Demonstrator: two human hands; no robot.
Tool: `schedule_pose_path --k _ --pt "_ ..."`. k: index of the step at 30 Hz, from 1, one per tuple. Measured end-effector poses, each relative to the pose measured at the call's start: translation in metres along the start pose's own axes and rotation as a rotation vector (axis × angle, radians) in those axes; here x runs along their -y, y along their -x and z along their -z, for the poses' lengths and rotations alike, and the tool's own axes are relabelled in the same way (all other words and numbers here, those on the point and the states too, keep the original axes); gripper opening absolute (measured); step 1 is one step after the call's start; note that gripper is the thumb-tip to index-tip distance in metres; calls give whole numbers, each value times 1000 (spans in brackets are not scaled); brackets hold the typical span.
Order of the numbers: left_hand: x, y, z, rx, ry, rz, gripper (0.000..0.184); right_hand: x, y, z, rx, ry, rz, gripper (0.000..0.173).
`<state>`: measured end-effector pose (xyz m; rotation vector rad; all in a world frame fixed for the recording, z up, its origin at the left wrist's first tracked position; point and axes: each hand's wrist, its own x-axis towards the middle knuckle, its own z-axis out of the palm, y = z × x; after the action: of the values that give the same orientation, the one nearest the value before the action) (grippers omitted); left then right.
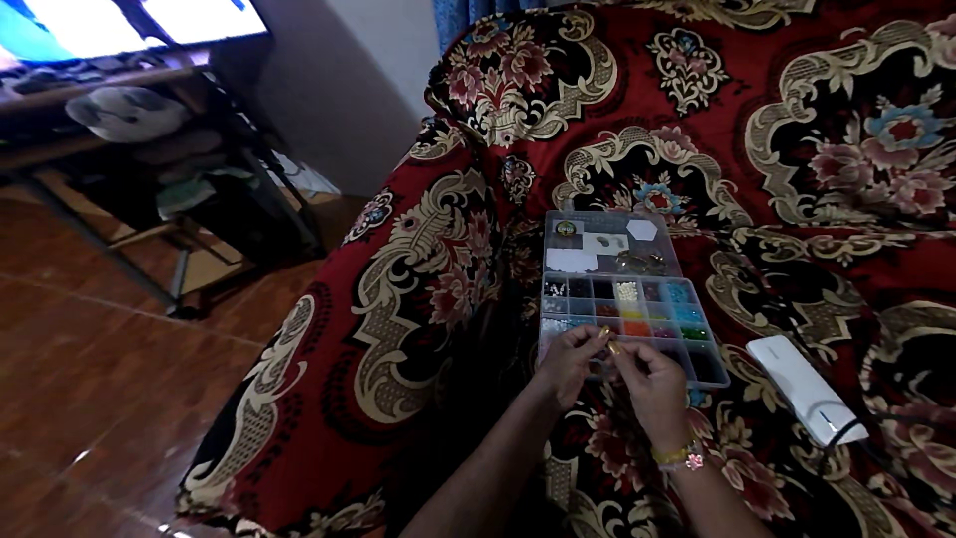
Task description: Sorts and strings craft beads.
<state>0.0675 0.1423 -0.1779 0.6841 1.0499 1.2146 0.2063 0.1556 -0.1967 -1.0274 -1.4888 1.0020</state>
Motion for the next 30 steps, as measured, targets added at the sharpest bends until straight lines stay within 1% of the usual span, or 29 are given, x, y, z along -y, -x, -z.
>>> schedule_pose_path --k 3,6,9,11,13,17,19,26,30 --pt "3 -2 2 -9 -109 -170 11 2 -1 2 10 -50 -54 13" --pt "6 -5 5 -13 -272 -382 11 3 -3 2 7 -85 -93 13" --pt "12 -8 9 -62 -490 -623 18 4 -4 2 6 -91 -101 13" --pt "13 -9 11 -88 -563 -696 21 4 -3 3 12 -99 -107 13" --pt "11 -8 11 -67 -529 -653 19 4 -4 3 21 -104 -95 12" --pt "5 -6 9 18 -327 -477 11 2 -3 3 29 -108 -53 11" --pt "3 -5 9 34 -288 -433 10 2 -2 3 38 -116 -58 11" --pt "0 -6 9 -15 -255 -423 11 4 -3 5 74 -163 -62 27" --pt "0 -5 10 -32 -266 -416 10 2 -3 3 81 -111 0 21"
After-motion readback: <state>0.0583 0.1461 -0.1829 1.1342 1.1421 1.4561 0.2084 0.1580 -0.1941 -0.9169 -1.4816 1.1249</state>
